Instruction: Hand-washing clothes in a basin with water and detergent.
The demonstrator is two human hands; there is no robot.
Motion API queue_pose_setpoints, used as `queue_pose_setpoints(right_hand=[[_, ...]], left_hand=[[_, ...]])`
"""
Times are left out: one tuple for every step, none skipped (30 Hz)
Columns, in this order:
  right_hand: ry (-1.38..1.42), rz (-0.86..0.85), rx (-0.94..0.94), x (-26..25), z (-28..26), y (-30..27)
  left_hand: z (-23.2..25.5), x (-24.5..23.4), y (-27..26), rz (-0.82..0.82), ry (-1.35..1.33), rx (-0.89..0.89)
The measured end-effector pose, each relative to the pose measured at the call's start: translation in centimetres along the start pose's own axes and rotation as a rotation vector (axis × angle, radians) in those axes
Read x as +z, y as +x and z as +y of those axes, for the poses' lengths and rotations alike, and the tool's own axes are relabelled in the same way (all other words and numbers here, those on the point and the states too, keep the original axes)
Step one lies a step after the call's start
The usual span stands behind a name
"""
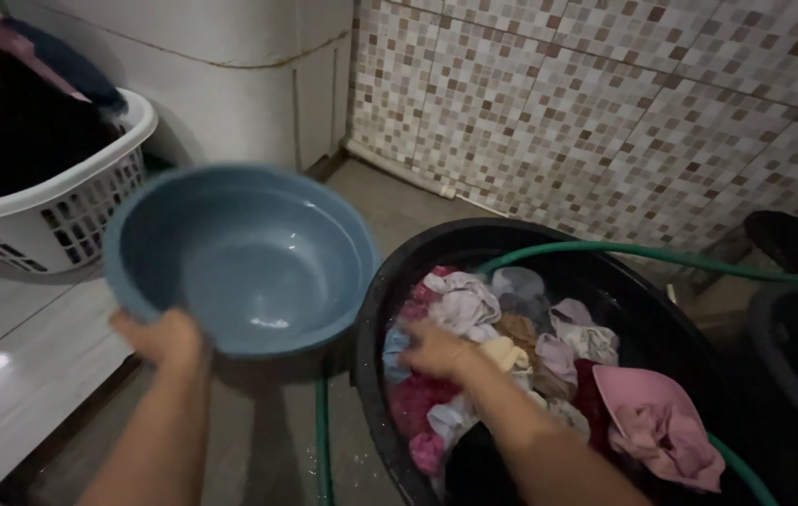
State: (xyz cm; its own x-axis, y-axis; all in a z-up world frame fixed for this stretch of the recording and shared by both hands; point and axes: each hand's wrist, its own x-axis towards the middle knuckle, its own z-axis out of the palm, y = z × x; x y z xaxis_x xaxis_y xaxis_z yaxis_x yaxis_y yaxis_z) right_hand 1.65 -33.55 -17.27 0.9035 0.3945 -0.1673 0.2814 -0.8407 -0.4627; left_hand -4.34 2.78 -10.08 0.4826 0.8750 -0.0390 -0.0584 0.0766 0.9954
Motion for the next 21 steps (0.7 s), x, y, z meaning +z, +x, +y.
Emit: queue_pose_setpoints(right_hand=[[0.0,0.002,0.004,0.7,-1.2,-0.8],[-0.088,-0.063,0.111,1.5,-2.6,-1.5],[-0.175,-0.127,0.219,2.4,-3.9,-2.2],[-0.176,-0.128,0.22,3.9,-3.2,-2.7],[-0.316,-0.143,0.227,5.3,-2.6,-3.2],[-0.456,-0.154,0.23,6.7,-2.0,-3.5],[-0.457,-0.153,0.229,7.7,-0.4,-2.9],[-0.479,-0.152,0.191,8.9,1.1,-2.2],[-0.5,-0.149,0.153,10.2,2.5,-1.5],[-0.497,-0.15,0.15,9.1,2.5,-1.6],[-0.371,-0.08,0.08,8.0,2.6,-1.8],[-0.244,-0.011,0.01,7.0,2.6,-1.9],[-0.241,-0.011,0.009,3.9,1.5,-2.1],[-0.073,0.086,-0.121,1.0,0.3,-2.4],[0.097,0.183,-0.25,-2.0,-0.8,-2.7],[0.099,0.183,-0.252,-4.5,-1.6,-2.6],[0.013,0.184,-0.139,-7.0,-2.4,-2.6],[-0.076,0.188,-0.022,-9.8,-3.0,-2.7],[-0.076,0.191,-0.022,-13.0,-5.3,-4.3],[-0.052,0.279,-0.021,-16.1,-7.6,-5.9],[-0.028,0.366,-0.019,-19.1,-10.0,-7.4]], left_hand=[[-2.5,-0.3,0.7,-0.004,-0.001,-0.001],[-5.0,-0.9,1.6,0.028,-0.003,-0.097],[-7.5,-1.5,2.4,0.059,-0.006,-0.192],[-5.6,-1.6,0.8,0.059,-0.005,-0.194],[-3.7,-1.8,-0.8,0.047,0.073,-0.272],[-1.6,-1.9,-2.3,0.035,0.149,-0.347],[-4.1,-2.0,-1.1,0.036,0.148,-0.347],[-6.6,-2.3,0.4,-0.001,0.183,-0.398],[-9.0,-2.6,1.9,-0.037,0.218,-0.45],[-9.2,-2.8,2.1,-0.034,0.22,-0.448],[-9.4,-3.0,2.3,-0.044,0.335,-0.414],[-9.6,-3.2,2.5,-0.055,0.45,-0.378],[-8.8,-2.7,2.4,-0.054,0.452,-0.376],[-8.2,-2.3,2.1,0.043,0.662,-0.029],[-7.5,-2.0,1.8,0.142,0.857,0.327],[-5.3,-1.1,0.6,0.145,0.859,0.328],[-3.2,-0.2,-0.6,0.014,0.7,0.492],[-1.0,1.0,-2.0,-0.122,0.528,0.649],[1.3,2.4,-4.5,-0.123,0.525,0.652],[3.6,3.7,-6.9,-0.383,0.292,0.637],[5.9,5.0,-9.3,-0.637,0.053,0.61]])
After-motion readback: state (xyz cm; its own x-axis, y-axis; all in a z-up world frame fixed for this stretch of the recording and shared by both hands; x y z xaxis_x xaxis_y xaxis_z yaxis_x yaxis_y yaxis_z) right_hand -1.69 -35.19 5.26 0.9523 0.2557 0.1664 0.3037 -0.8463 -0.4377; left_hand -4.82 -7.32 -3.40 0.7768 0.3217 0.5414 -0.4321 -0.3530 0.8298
